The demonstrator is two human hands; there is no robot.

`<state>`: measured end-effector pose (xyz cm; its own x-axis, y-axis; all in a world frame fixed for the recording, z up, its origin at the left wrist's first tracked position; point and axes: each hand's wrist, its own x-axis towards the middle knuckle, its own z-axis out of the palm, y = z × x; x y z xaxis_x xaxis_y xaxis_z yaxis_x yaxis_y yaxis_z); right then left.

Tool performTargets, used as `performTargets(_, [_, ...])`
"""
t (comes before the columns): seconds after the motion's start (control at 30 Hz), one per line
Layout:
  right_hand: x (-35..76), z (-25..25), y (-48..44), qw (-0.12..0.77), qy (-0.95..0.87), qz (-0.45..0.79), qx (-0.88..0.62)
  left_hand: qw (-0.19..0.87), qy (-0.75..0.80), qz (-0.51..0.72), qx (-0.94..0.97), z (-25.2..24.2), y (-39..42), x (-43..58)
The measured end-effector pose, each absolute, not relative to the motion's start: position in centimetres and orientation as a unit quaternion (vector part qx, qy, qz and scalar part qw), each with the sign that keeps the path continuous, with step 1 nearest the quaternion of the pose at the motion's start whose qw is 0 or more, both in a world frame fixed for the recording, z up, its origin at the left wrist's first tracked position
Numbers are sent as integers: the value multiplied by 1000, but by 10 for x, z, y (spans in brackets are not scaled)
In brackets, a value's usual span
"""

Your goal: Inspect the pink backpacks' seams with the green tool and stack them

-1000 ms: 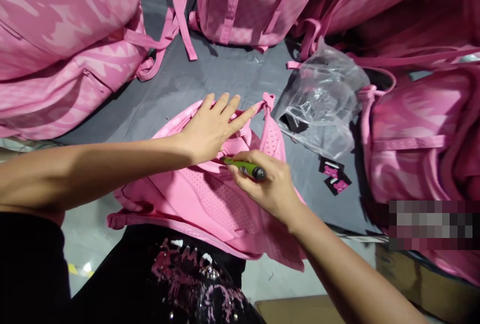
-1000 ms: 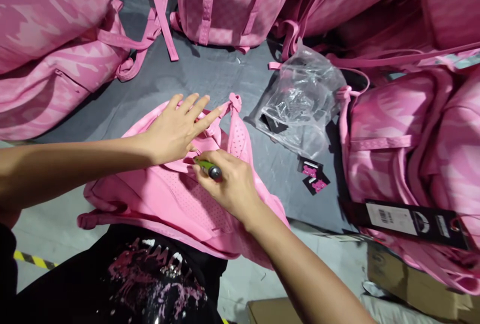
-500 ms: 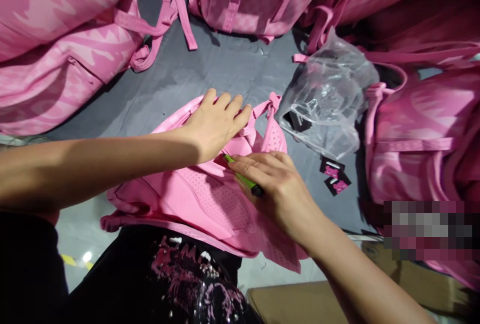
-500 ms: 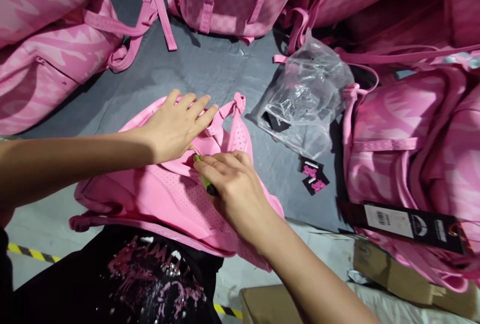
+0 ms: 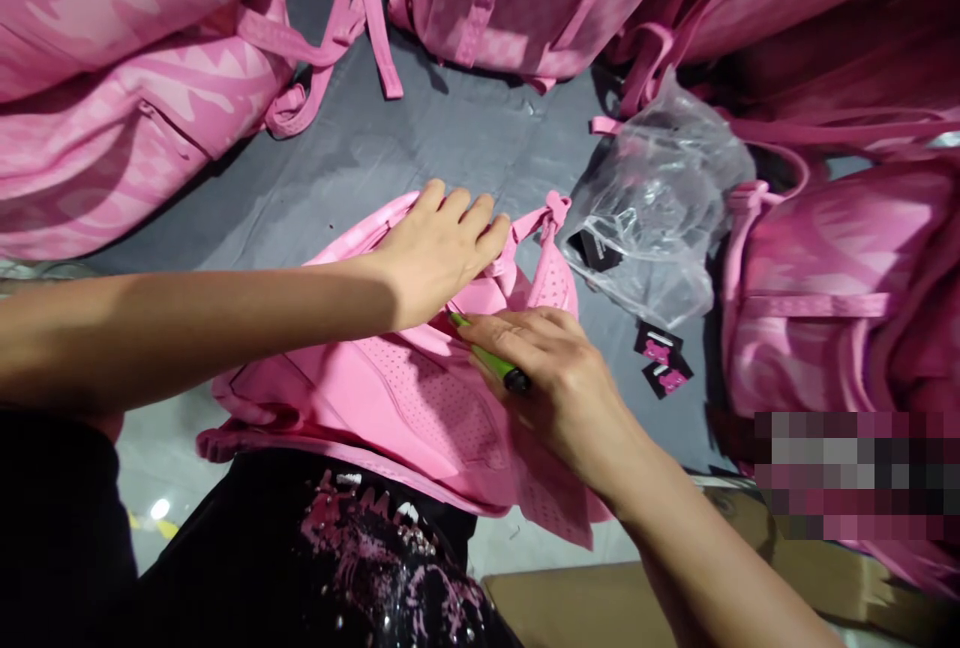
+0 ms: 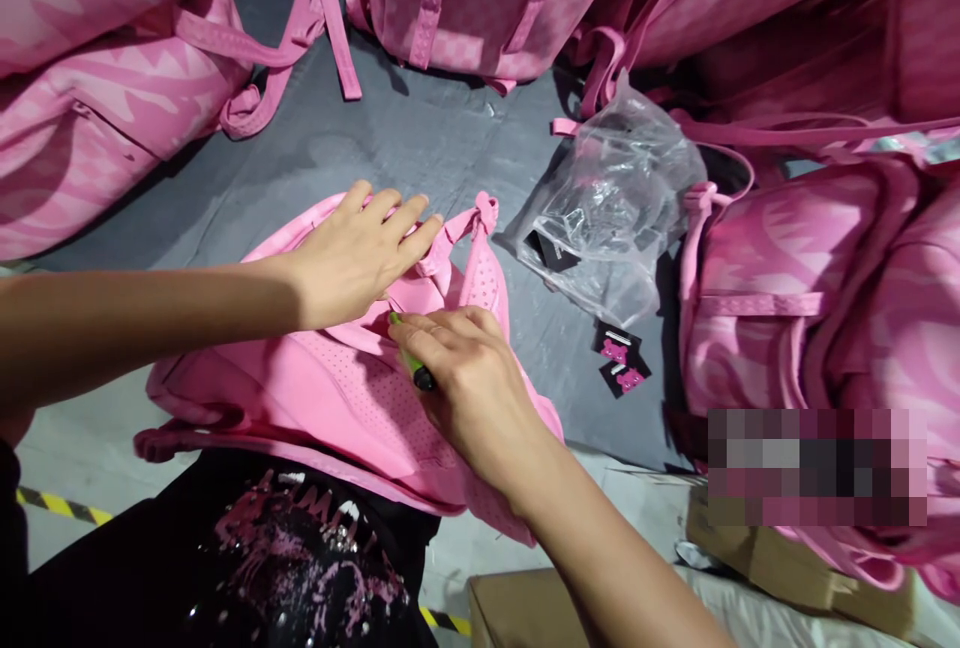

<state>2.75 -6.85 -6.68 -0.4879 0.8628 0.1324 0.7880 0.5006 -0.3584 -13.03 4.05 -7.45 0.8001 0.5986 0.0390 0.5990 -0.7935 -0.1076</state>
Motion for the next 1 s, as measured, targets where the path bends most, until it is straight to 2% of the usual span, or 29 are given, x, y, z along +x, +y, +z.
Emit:
performTargets(0.2, [26,-66,-73,157,-842,129,-500,46,-299,37,-952,-65,50,-138])
performTargets(0.37, [2,-85,-78,293,-803,118,-505,8,-351,129,-928,-43,52,-158])
performTargets(0.53, [-21,-112,-73,396,-760,115,-503,18,-412,127,-902,-35,41,-167])
performTargets(0.77, [-19,-119,-74,410,-759,90,-498,25,-386,135,-912,-47,48,-175])
performTargets(1.0, [-21,-119,-66,431,-745,158,-483,41,-387,152,-908,-44,50,-173])
